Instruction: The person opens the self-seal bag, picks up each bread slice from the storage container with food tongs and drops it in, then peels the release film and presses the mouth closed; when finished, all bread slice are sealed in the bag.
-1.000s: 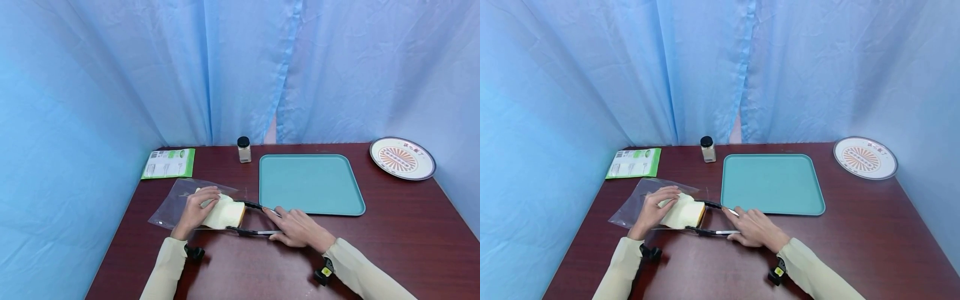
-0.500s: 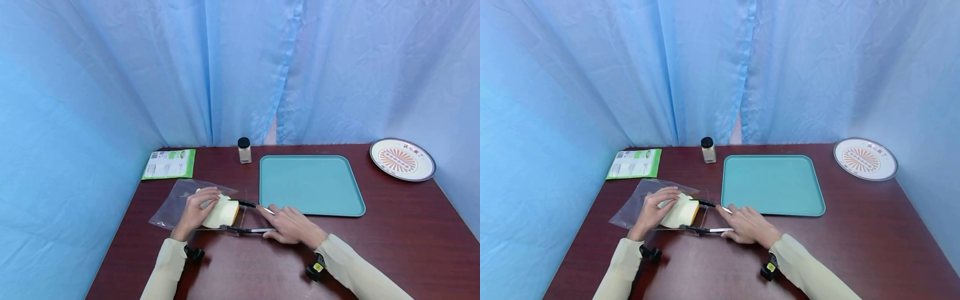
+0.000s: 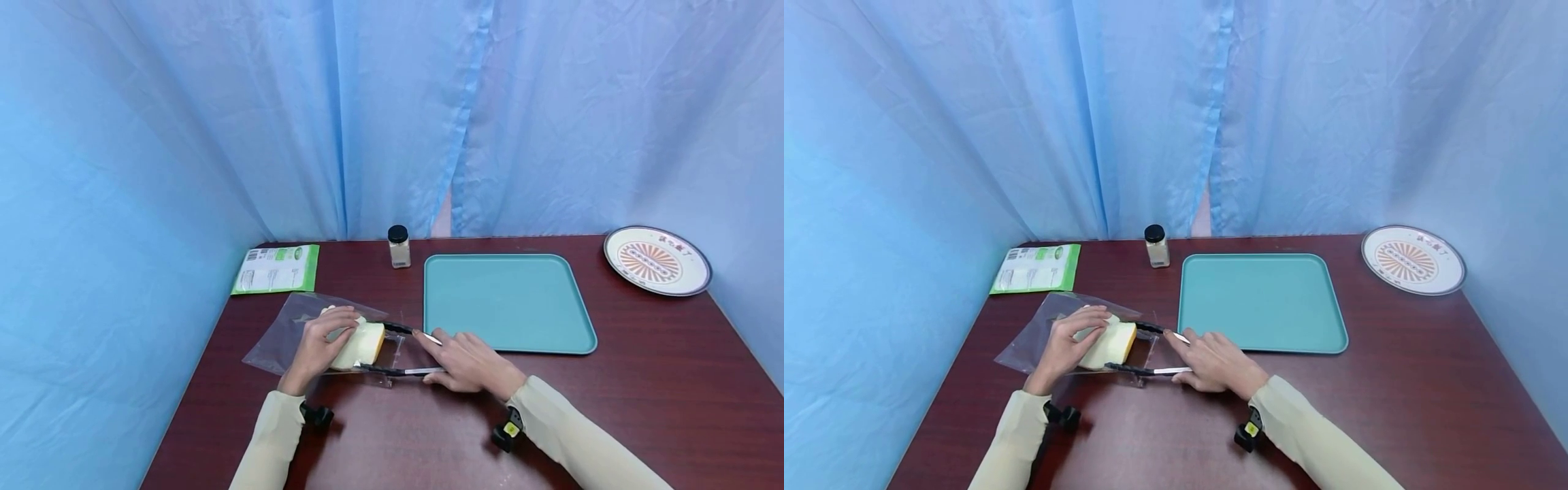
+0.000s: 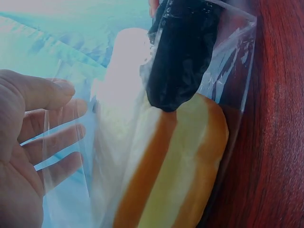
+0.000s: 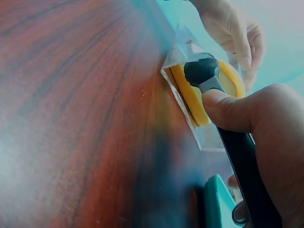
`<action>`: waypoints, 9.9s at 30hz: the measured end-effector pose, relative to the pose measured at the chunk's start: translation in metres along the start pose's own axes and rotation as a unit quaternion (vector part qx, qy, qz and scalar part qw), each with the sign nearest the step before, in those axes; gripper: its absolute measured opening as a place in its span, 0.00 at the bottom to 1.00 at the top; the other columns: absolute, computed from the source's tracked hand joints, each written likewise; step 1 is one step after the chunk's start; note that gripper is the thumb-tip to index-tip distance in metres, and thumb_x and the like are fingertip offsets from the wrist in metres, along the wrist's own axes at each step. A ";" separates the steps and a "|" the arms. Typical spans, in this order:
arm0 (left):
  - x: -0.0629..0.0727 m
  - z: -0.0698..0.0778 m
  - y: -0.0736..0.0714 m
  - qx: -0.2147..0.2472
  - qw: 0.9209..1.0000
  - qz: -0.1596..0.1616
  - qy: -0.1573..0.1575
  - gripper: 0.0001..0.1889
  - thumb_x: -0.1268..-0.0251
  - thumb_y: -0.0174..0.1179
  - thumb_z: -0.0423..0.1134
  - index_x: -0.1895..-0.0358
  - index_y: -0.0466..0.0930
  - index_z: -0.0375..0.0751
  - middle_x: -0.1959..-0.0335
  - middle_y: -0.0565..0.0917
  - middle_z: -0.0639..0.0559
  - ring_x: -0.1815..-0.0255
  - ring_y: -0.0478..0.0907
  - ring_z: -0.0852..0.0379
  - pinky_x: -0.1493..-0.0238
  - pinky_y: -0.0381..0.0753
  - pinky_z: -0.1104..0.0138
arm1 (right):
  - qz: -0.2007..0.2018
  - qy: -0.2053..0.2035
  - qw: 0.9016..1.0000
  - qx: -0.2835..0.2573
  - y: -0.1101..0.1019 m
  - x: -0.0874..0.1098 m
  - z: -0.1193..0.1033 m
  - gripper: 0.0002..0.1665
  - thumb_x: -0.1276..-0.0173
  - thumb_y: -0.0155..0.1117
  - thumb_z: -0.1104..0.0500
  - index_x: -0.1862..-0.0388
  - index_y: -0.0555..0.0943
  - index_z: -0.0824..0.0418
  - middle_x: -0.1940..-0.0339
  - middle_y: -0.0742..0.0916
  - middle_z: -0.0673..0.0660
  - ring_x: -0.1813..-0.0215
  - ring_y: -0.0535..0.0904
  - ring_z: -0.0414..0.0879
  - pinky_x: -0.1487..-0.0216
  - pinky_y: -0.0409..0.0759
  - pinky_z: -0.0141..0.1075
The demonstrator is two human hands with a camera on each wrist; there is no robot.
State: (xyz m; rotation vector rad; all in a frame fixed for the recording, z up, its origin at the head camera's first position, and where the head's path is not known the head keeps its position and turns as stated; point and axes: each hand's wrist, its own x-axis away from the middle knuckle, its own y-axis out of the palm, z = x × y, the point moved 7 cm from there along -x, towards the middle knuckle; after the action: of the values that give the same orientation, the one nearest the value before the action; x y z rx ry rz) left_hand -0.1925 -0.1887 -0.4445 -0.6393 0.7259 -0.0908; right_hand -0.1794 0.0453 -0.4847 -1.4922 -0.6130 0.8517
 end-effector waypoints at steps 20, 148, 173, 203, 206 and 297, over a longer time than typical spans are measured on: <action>0.000 -0.002 0.002 -0.001 1.000 -0.005 0.000 0.08 0.45 0.69 0.23 0.61 0.89 0.33 0.56 0.90 0.40 0.47 0.85 0.39 0.41 0.82 0.48 | 0.005 -0.003 1.000 0.003 0.002 -0.007 0.001 0.46 0.31 0.58 0.31 0.25 0.68 0.60 0.53 0.84 0.58 0.82 0.69 0.45 0.80 0.73 0.37; -0.001 -0.002 0.005 0.005 1.000 -0.003 -0.008 0.07 0.45 0.70 0.23 0.62 0.89 0.32 0.57 0.90 0.41 0.47 0.85 0.42 0.40 0.82 0.55 | 0.036 0.253 0.960 -0.115 -0.028 0.092 0.064 0.57 0.42 0.69 0.30 0.22 0.62 0.56 0.45 0.82 0.64 0.80 0.67 0.35 0.74 0.73 0.35; -0.001 -0.003 0.004 0.003 1.000 -0.008 -0.012 0.09 0.45 0.70 0.24 0.61 0.90 0.35 0.56 0.90 0.42 0.46 0.85 0.42 0.39 0.82 0.56 | 0.047 0.381 0.917 -0.111 -0.027 0.179 0.117 0.60 0.40 0.69 0.31 0.19 0.56 0.59 0.43 0.78 0.77 0.71 0.82 0.61 0.67 0.81 0.60; 0.002 -0.007 0.004 -0.010 0.999 -0.015 -0.027 0.09 0.44 0.70 0.26 0.60 0.90 0.36 0.55 0.91 0.43 0.45 0.85 0.45 0.39 0.82 0.51 | -0.037 0.618 0.781 -0.087 -0.020 0.316 0.175 0.70 0.36 0.53 0.22 0.19 0.38 0.68 0.41 0.64 0.87 0.49 0.69 0.83 0.56 0.72 0.70; 0.001 -0.007 0.003 -0.010 1.000 -0.012 -0.023 0.08 0.44 0.70 0.26 0.60 0.90 0.37 0.55 0.91 0.44 0.45 0.85 0.44 0.38 0.82 0.55 | -0.059 0.645 0.757 -0.089 -0.019 0.323 0.177 0.71 0.37 0.51 0.20 0.19 0.37 0.68 0.39 0.63 0.87 0.49 0.69 0.83 0.55 0.74 0.69; 0.002 -0.004 0.017 -0.014 0.999 -0.031 0.003 0.07 0.45 0.70 0.25 0.62 0.89 0.32 0.58 0.91 0.41 0.47 0.86 0.41 0.44 0.84 0.48 | 0.074 0.015 0.995 -0.059 0.000 0.006 -0.059 0.33 0.33 0.65 0.38 0.35 0.77 0.53 0.36 0.80 0.53 0.32 0.73 0.50 0.40 0.76 0.50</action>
State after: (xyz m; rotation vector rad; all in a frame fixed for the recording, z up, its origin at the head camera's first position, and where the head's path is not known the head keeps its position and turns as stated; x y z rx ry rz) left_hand -0.1953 -0.1779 -0.4576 -0.6898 0.7139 -0.1403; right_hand -0.1283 0.0146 -0.4868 -1.6715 -0.5425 0.9176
